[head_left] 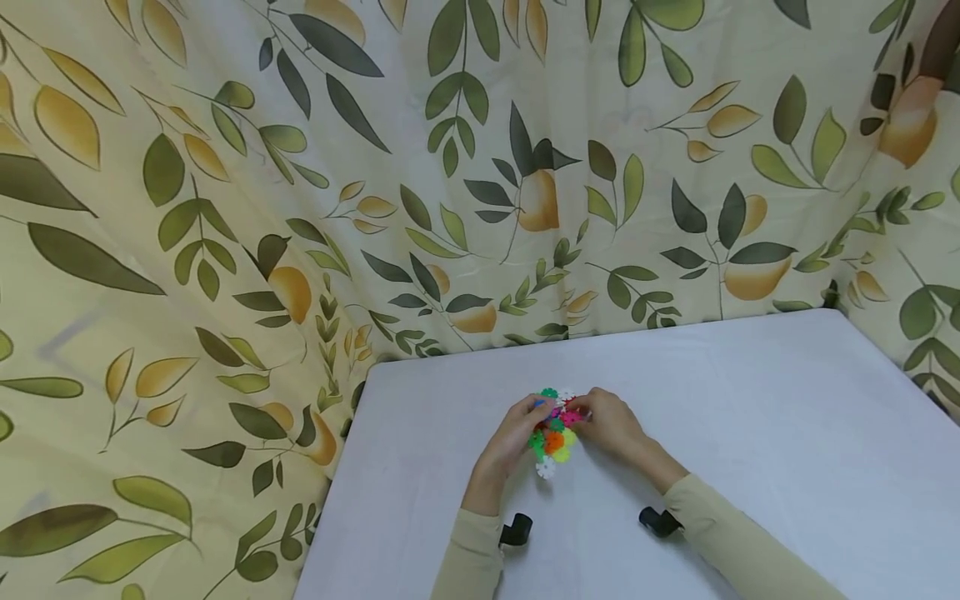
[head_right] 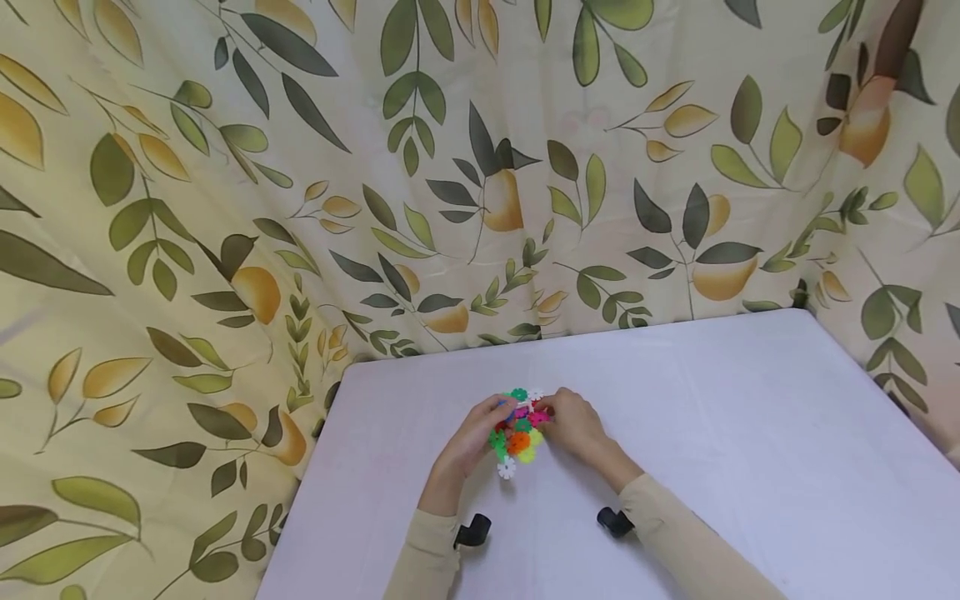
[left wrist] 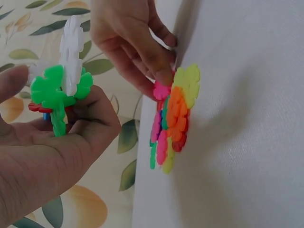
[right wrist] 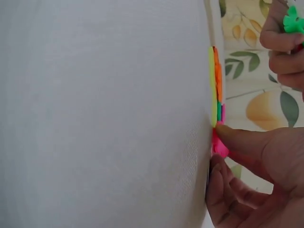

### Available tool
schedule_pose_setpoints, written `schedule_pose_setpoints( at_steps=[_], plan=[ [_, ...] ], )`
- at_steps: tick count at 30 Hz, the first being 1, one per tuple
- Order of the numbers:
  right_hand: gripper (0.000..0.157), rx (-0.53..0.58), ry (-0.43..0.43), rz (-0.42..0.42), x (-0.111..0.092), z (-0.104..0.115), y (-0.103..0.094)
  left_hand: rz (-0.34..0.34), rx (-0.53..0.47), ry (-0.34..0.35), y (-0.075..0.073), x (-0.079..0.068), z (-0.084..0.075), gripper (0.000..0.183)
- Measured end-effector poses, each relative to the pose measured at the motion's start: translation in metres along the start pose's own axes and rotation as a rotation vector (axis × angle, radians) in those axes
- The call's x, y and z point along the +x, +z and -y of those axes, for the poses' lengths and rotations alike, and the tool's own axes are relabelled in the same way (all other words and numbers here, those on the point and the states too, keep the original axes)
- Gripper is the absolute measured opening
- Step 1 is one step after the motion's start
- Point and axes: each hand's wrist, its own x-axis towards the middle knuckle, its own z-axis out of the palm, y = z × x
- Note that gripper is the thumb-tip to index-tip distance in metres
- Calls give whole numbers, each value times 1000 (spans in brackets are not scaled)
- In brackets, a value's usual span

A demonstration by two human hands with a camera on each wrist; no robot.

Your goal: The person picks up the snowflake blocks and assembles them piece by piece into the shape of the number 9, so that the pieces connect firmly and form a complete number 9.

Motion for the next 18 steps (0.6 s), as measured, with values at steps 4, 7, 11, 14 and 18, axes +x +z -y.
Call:
schedule_pose_setpoints(
  at_steps=[4,7,11,14,18],
  plan=[
    [19,27,-4,-15,-2,-3,0,-4,-5,-11,0,-1,0,45],
    [16,67,-6,-30,-4,-6,-1,-5,-14,-13,-1,-1,0,41],
    [11,152,29,-29,-8,-8,-5,-11,-66,-2,-2,0,0,36],
    [11,273,72,-30,-12,-5,-12,-19,-104,0,-4,0,0,33],
    [16,496,124,-51,-15,7,-24,-28,-99,4,-6,1,-1,32]
  ],
)
